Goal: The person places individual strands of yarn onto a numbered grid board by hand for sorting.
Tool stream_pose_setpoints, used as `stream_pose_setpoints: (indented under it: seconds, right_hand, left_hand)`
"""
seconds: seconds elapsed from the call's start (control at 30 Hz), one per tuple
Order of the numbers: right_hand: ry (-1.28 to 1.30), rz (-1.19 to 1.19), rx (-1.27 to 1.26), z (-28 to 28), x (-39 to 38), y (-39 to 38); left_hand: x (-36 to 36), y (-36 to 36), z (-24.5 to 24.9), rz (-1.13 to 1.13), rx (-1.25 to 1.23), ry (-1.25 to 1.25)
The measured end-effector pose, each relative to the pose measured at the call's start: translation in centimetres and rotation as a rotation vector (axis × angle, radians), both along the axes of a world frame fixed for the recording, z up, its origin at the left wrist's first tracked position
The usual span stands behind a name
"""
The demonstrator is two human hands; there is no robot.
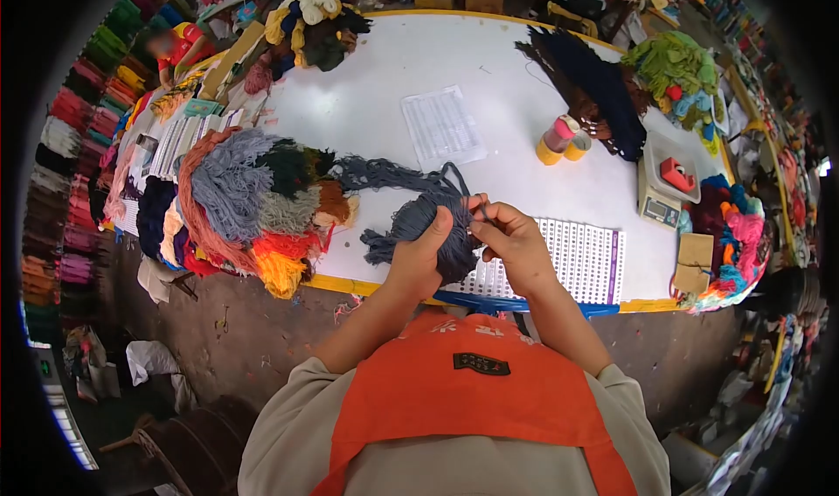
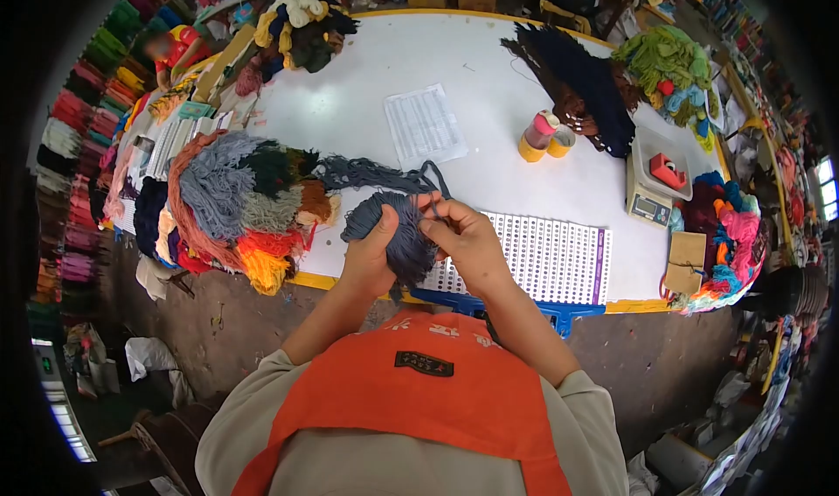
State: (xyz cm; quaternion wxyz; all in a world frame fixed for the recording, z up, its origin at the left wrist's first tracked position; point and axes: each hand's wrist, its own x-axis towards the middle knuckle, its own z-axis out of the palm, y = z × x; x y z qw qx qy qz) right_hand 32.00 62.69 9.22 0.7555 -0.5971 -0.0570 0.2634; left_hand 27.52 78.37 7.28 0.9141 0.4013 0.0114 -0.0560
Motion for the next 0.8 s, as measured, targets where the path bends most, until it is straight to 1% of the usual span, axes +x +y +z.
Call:
stream_pose_setpoints:
  seconds: [0.13, 0.2, 0.3, 0.47, 0.53, 0.6, 0.63, 0.7, 0.73, 0.77, 0.8]
  right_hand:
    - [0.065, -0.004, 0.059, -0.5, 0.3, 0.0]
    - [0.086, -0.011, 0.084, -0.5, 0.4, 0.0]
    - [0.126, -0.011, 0.145, -0.5, 0.4, 0.2]
    - [0.196, 0.031, 0.242, -0.2, 0.7, -0.1]
    - [0.248, -0.023, 0.288, 0.1, 0.7, -0.3]
    - [0.250, -0.040, 0.245, 0.0, 0.6, -0.1]
    - [0.222, -0.046, 0.208, -0.1, 0.6, -0.1]
    - [0.194, -0.052, 0.173, 0.1, 0.3, 0.1]
    - [0.140, -0.055, 0.102, 0.6, 0.1, 0.5]
    - [0.086, -0.058, 0.031, 0.9, 0.0, 0.6]
    - [0.087, -0.060, 0.031, 0.7, -0.1, 0.6]
  left_hand:
    - [0.3, -0.1, 0.5, 0.021, -0.089, 0.032]
    - [0.4, -0.3, 0.2, 0.092, -0.012, 0.043]
    - [0.8, -0.1, -1.0, 0.090, 0.054, 0.007]
    - [0.7, 0.1, -1.4, 0.060, 0.053, 0.074]
    - [0.7, 0.3, -1.5, 0.045, 0.034, 0.080]
    - [0.7, 0.7, -1.8, -0.056, -0.124, -0.053]
    - [0.6, 0.5, -1.7, -0.058, -0.124, -0.053]
    - [0.4, 0.1, -1.4, 0.008, -0.122, -0.070]
    - [0.4, 0.0, -1.5, 0.007, -0.121, -0.070]
    - [0.4, -0.1, -1.5, 0.017, -0.058, -0.096]
    - [0.3, -0.2, -1.6, 0.025, 0.005, -0.123]
